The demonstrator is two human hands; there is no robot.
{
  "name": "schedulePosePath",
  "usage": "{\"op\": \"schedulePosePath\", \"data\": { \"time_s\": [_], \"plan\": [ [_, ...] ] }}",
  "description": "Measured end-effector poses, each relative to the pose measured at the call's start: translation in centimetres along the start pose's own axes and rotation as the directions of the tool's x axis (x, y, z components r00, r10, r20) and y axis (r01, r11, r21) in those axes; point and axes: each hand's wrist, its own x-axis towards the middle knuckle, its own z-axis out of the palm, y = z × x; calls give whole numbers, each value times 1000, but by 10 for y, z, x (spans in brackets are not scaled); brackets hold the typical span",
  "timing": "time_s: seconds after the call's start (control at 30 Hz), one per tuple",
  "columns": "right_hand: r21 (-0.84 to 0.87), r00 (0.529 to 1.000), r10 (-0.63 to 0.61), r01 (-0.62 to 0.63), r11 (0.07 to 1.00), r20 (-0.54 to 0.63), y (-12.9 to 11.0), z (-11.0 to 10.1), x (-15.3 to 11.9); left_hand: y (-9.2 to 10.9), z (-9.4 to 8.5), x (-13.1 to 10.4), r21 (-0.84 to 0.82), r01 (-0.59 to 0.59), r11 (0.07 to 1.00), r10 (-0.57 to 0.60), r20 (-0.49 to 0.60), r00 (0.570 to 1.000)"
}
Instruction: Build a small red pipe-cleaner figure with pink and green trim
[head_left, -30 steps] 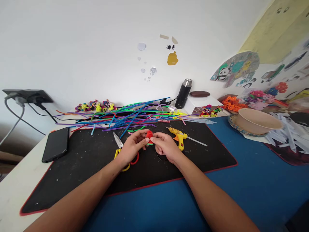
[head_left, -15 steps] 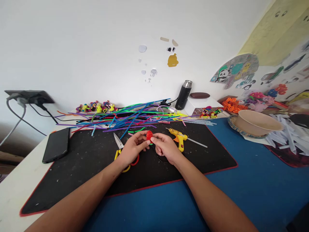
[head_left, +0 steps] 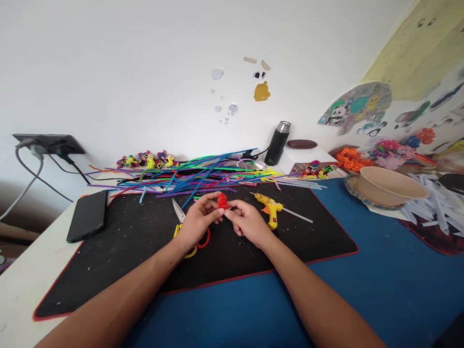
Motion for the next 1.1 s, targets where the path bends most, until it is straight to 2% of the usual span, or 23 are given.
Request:
{"op": "schedulePosePath", "data": {
  "time_s": [0.3,0.77,1.1],
  "plan": [
    [53,999,6,-4,999,-42,1,0,1,1,1,1,-12,0,1000,-1,-55,999],
    [29,999,-17,19,999,-46,8,4,4,1,0,1,-23,23,999,-24,-40,999],
    [99,984,-55,73,992,-168,1,0,5,-1,-1,3,2,38,999,-38,-34,999]
  ]
}}
